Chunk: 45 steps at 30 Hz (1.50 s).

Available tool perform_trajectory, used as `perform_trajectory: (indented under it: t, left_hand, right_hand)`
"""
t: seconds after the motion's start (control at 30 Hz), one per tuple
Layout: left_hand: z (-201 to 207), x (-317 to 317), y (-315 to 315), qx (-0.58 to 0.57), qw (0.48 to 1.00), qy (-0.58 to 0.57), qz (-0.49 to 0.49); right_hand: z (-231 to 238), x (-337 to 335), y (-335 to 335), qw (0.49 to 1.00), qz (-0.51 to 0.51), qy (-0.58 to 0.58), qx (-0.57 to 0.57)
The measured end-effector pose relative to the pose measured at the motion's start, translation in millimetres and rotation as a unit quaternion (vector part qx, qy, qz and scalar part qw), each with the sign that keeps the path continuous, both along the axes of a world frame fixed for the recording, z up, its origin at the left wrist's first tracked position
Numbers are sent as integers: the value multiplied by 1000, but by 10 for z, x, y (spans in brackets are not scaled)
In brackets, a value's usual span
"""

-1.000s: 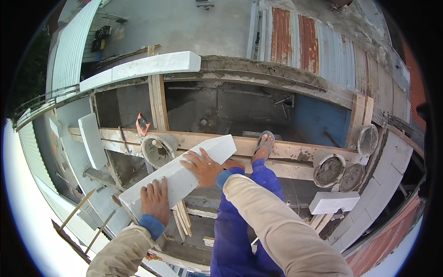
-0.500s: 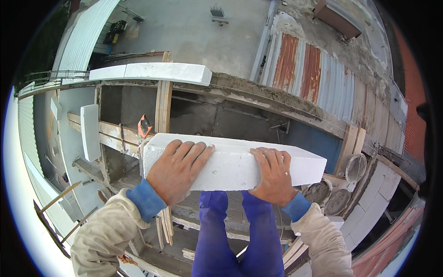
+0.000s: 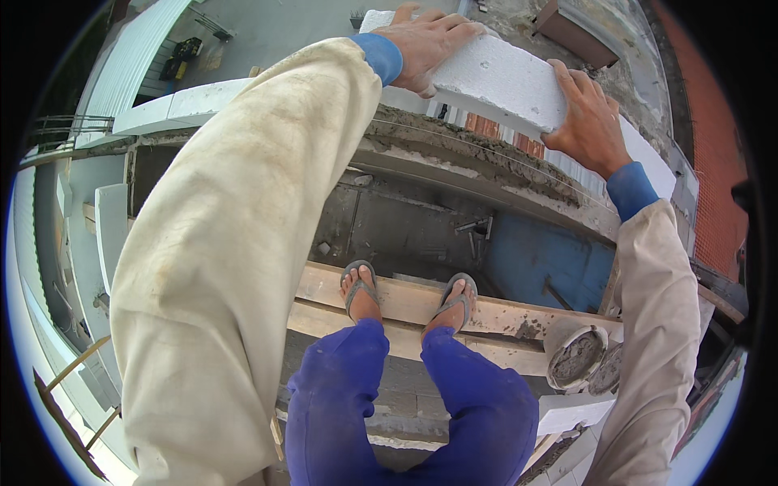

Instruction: The person applies cement mortar to a styrofoam trim piece using a trowel, places it on a wall ledge, and secures it with a hammer. They repeat this process for additional trim pieces, smoothing mortar and adjusting alignment.

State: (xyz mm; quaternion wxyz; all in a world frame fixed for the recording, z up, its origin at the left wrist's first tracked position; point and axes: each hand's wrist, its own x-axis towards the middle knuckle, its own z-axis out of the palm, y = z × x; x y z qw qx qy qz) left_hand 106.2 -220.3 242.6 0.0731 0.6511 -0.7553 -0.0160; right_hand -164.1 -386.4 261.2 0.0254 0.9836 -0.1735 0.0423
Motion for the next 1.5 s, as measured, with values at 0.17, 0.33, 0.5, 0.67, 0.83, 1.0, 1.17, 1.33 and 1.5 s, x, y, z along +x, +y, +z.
perform_trajectory:
  t: [0.17,0.33,0.5,0.67,0.83,1.0,1.17,1.33,1.5]
  left_hand:
    - [-770,63,103,34,994,-47,95]
    - [-1291,161,251,102,989,47,96]
    - [-1689,286,327,132,987,34,82]
    - [-1915,425,388,116,990,23,79]
    - [-1948,573,442,138,988,26,70]
    - [-2026,620,541,156,982,24,103]
    - [-2135,688,669,146,982,35,114]
    - [-2287,765,657,122,985,15,118]
    - [-2361,800,604,117,987,24,106]
  right_hand:
    - [-729,237,-37,999,5,43,-8]
    - [-1359,393,34,995,-1,100,16]
    - [-1782,476,106,993,5,101,63]
    - [-1899,593,178,988,-2,131,82]
    - [-1939,706,248,987,5,129,96]
    - [-2024,815,354,985,5,138,103]
    - [-2055,933,437,983,12,161,85]
    - [-2087,1009,460,985,14,155,79]
    - [-2092,1008,411,980,7,176,92]
